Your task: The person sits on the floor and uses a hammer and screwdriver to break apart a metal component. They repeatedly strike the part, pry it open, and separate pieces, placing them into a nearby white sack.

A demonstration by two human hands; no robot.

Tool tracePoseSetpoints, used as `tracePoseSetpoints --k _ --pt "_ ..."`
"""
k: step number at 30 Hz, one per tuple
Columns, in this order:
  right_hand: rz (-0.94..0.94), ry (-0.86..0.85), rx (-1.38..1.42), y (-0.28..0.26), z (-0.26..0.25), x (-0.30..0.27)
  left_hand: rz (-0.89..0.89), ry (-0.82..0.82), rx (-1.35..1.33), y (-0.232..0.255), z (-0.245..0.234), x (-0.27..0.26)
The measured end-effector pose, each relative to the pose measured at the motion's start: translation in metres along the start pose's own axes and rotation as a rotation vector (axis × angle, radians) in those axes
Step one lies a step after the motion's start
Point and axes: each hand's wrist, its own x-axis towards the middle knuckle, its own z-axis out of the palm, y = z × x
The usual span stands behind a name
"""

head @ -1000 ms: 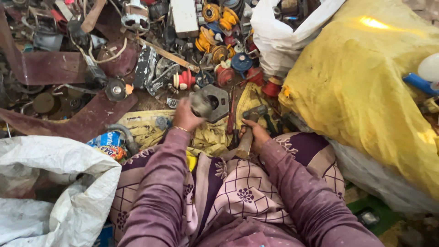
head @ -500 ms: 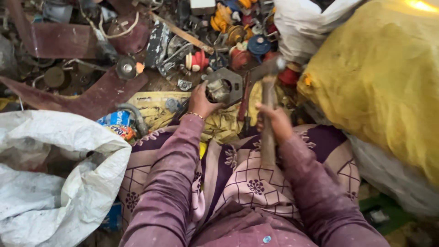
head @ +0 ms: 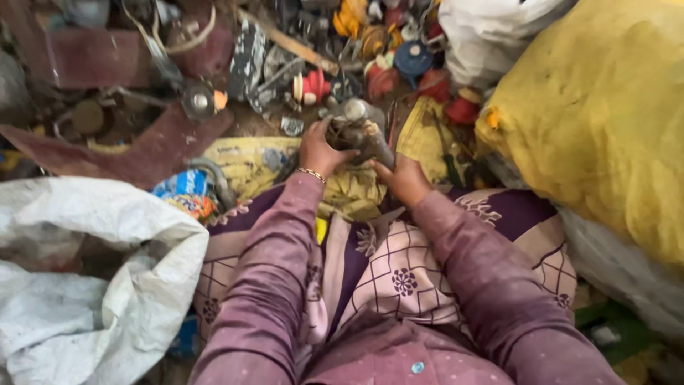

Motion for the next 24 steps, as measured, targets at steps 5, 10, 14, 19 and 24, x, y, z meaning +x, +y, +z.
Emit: tracePoseSetpoints --k 5,10,14,19,24 --pt "0.288 -0.026 0.411 0.022 -0.016 -0.015 -0.016 -0.085 0.154 0.002 -0.015 -0.004" --pt "-0.005 0.104 0.685 -0.034 -0.084 -0.040 0.007 -0.094 0.222 -0.008 -0.018 -0.019" --pt "-0.437 0.208 0.807 -0.068 -0.135 -0.045 0.043 -0.035 0.149 -0.005 -0.013 -0.011" --pt "-0.284 0.295 0.584 -0.042 -0.073 -0.020 0.000 -0.042 0.153 -0.008 -0.012 -0.015" --pt "0.621 -0.237 0.582 -0.003 -0.006 -0.009 -0.106 -0.085 0.155 -0.003 -0.022 -0.014"
